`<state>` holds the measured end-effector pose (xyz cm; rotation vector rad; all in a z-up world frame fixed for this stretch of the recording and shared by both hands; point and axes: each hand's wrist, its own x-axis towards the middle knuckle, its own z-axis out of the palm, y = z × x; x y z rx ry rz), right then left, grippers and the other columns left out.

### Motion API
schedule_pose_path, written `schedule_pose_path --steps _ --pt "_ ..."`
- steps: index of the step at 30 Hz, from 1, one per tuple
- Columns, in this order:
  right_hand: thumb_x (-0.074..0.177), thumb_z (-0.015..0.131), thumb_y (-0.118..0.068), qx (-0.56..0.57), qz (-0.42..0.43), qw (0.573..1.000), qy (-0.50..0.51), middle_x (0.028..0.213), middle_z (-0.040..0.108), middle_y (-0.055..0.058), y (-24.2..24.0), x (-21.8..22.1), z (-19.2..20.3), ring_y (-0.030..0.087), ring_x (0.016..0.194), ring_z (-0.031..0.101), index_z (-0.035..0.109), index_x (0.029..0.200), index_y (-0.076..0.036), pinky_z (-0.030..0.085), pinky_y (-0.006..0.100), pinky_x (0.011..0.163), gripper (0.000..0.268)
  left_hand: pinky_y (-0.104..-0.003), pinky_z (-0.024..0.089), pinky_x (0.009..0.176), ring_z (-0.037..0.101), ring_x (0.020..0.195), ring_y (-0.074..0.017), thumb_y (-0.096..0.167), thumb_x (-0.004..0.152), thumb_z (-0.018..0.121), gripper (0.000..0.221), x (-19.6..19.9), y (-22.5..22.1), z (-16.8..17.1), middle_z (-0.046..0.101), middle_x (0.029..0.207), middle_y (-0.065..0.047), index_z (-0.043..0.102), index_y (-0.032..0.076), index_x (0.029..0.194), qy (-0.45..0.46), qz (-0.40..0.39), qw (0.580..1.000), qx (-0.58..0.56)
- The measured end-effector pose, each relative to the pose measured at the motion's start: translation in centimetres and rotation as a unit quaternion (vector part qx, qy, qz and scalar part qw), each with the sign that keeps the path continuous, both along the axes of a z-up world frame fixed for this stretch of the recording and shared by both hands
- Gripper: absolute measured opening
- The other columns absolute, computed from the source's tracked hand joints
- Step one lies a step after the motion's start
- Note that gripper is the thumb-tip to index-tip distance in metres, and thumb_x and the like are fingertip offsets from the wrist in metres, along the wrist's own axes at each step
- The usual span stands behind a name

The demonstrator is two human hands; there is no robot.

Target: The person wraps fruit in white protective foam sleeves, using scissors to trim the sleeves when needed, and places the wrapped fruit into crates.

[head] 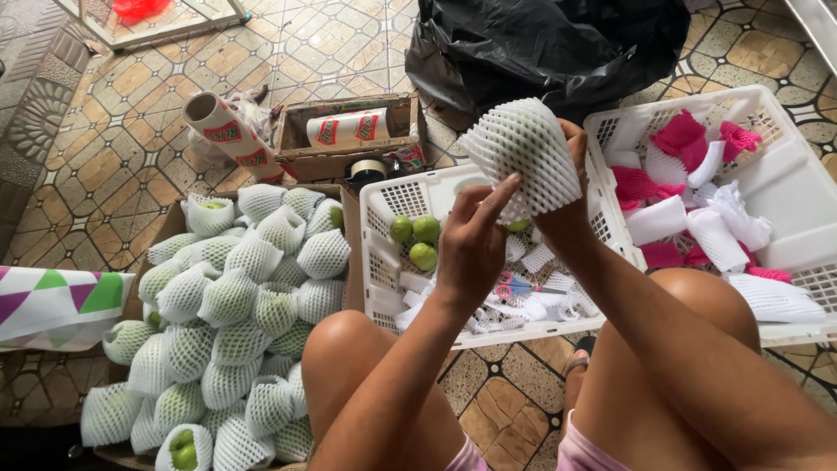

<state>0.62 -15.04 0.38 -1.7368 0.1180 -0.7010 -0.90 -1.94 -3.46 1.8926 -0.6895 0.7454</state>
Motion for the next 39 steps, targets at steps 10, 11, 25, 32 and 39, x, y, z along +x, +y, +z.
schedule_pose_path --steps 10,11,25,32,39 --pt "0.092 0.073 -0.014 0.063 0.039 0.997 0.028 0.126 0.061 0.019 1.0 -1.1 0.7 0.039 0.124 0.061 0.041 0.141 -0.015 0.043 0.052 0.106 0.059 -0.061 0.051 0.099 0.059 0.116 -0.0422 0.033 0.088 0.073 0.060 0.9 3.5 4.7 0.052 0.127 -0.021 0.050 0.011 0.139 0.159 -0.086 0.974 -0.136" --pt "0.098 0.063 -0.031 0.117 0.118 0.986 0.021 0.125 0.061 0.019 1.1 -1.4 0.6 0.033 0.118 0.061 0.041 0.144 -0.016 0.046 0.050 0.105 0.052 -0.067 0.044 0.103 0.051 0.124 -0.0523 0.047 0.089 0.067 0.077 0.7 3.7 5.7 0.042 0.134 -0.032 0.034 0.009 0.147 0.269 -0.123 0.934 -0.202" --pt "0.087 0.078 -0.008 0.342 0.250 0.905 0.022 0.120 0.054 0.023 3.0 -1.8 -0.2 0.030 0.107 0.066 0.045 0.141 0.001 0.061 0.043 0.086 0.064 -0.052 0.039 0.108 0.051 0.116 -0.0248 0.031 0.096 0.074 0.060 1.9 2.6 2.3 0.054 0.129 -0.011 0.045 0.017 0.147 0.455 -0.281 0.683 -0.498" --pt "0.082 0.080 -0.006 0.312 0.229 0.922 0.001 0.114 0.058 0.018 3.2 -1.3 -1.9 0.021 0.100 0.069 0.051 0.133 0.001 0.063 0.033 0.083 0.059 -0.070 0.012 0.114 0.034 0.135 -0.0372 0.031 0.081 0.085 0.093 1.4 1.8 2.1 0.035 0.150 -0.018 0.031 0.019 0.155 0.501 -0.255 0.675 -0.479" --pt "0.083 0.077 -0.001 0.303 0.275 0.913 0.003 0.119 0.060 0.019 2.9 -1.4 -1.3 0.026 0.103 0.071 0.055 0.139 -0.004 0.064 0.039 0.081 0.061 -0.071 0.008 0.116 0.028 0.142 -0.0370 0.058 0.086 0.073 0.092 1.8 3.1 3.1 0.031 0.156 -0.015 0.029 0.022 0.159 0.507 -0.279 0.635 -0.513"
